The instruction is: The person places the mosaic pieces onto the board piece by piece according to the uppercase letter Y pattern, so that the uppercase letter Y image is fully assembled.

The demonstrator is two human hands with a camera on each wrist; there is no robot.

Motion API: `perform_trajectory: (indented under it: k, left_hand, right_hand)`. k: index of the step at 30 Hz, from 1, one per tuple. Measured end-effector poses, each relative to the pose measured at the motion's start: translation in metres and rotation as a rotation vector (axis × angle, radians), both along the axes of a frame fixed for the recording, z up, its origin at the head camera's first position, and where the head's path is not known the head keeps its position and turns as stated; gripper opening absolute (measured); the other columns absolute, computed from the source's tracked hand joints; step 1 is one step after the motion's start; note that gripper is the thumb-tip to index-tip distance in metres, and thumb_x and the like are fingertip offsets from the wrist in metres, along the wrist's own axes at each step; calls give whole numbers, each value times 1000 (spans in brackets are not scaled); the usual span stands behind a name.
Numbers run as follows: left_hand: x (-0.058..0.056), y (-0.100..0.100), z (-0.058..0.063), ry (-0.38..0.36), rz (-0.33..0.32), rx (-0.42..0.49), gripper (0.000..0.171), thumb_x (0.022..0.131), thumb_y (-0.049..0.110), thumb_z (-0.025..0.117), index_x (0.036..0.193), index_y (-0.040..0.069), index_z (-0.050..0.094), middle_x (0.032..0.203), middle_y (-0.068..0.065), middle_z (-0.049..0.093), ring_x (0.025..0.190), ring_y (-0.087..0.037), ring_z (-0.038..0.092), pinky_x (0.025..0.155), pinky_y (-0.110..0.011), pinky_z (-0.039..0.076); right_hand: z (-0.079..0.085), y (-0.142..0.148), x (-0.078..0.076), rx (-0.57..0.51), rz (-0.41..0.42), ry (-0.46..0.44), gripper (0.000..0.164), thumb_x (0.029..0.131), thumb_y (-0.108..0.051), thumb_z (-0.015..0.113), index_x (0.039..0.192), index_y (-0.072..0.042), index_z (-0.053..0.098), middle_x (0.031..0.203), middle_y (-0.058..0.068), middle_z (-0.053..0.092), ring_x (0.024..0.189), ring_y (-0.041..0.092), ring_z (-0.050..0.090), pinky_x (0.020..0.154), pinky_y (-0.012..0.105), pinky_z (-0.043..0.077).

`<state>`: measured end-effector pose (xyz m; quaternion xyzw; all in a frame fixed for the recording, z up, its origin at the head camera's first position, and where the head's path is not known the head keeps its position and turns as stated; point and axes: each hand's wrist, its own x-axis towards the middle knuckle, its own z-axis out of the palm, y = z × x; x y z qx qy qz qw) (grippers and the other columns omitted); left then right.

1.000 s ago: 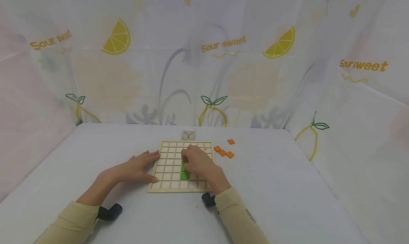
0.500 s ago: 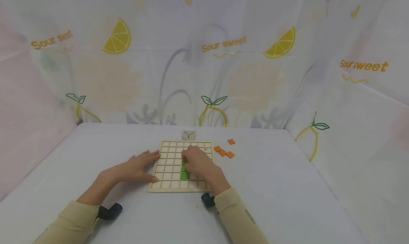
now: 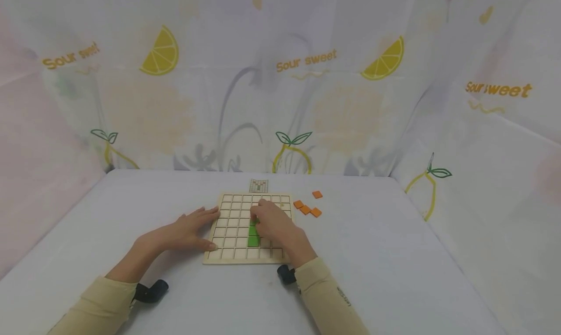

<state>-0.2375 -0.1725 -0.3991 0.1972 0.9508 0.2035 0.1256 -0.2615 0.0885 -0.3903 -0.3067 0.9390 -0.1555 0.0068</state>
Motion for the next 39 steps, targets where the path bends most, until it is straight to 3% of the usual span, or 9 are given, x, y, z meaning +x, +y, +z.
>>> perform_trajectory:
  k: [9,16,26,32,39]
  left_hand:
    - [1,0,0,7,6,-11,95,81,53,75,155,9,35,164,-11,28,152,-44,18,111,-78,13]
    - [2,-1,0,6,1,8,96,81,53,75,155,8,34,164,-12,27,152,-45,17,111,-79,12]
    - [4,-1,1,3,-2,15,94,82,53,75,155,8,34,164,-11,28,152,-45,15,112,-77,10]
    - [3,-1,0,3,1,23,95,81,53,75,155,9,34,164,-10,28,152,-45,15,113,-77,10]
    - [1,-3,-4,8,10,11,95,81,54,75,155,10,35,164,-9,28,153,-43,16,114,-76,10]
  right_hand:
    - [1,4,-3,5,-23,-20,20,90,-2,59,102,-14,70,98,0,59,83,13,53,77,28,48]
    - [7,14,-5,-52,-70,-89,23,94,-4,57,111,-11,70,104,2,62,94,18,60,84,35,52]
    - [10,34,-7,-137,-107,-120,28,90,-1,52,111,-8,69,114,4,66,106,24,61,91,41,52]
    - [8,46,-14,-148,-135,-92,25,90,-2,56,110,-7,71,107,6,66,96,21,59,86,40,51]
    - [14,58,-16,-155,-205,-93,27,88,-2,56,110,-6,70,107,8,66,100,23,59,89,42,51]
